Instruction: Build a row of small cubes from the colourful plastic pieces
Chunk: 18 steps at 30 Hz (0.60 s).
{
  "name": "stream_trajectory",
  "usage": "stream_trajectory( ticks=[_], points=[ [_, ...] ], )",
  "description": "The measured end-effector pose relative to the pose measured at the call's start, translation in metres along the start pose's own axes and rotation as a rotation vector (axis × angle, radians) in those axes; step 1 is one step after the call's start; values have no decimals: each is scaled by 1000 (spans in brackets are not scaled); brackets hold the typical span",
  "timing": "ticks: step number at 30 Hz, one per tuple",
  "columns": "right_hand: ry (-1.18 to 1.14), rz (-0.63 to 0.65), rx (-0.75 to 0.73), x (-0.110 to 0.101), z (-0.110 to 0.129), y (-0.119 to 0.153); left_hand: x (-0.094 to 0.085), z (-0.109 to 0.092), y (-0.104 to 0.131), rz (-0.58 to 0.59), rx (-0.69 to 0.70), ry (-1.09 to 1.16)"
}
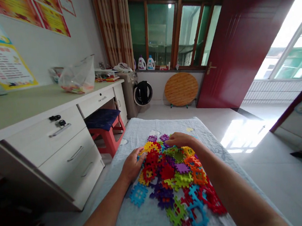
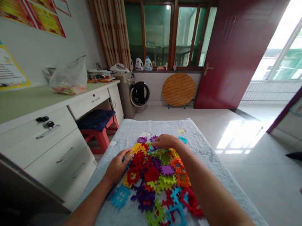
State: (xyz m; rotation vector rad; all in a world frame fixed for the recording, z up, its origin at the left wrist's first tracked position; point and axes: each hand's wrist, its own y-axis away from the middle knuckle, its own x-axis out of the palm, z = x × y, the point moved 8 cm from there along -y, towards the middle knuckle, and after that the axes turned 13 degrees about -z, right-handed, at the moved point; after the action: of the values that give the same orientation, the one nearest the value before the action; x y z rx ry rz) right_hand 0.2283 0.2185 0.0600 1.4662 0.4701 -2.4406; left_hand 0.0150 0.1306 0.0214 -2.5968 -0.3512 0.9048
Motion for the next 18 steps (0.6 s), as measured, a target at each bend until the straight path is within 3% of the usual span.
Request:
stream_trajectory(
  ticks=[6,11,14,18],
  points=[
    [178,43,7,37,37,-41,2,-1,1,19,13,29],
    [161,88,-14,73,53,-57,2,-3,1,27,55,65],
    [125,152,-60,77,57,-53,-1,-1,1,2,61,76],
    [-36,208,-179,60,62,-36,-1,-2,1,3,60,83]
  ],
)
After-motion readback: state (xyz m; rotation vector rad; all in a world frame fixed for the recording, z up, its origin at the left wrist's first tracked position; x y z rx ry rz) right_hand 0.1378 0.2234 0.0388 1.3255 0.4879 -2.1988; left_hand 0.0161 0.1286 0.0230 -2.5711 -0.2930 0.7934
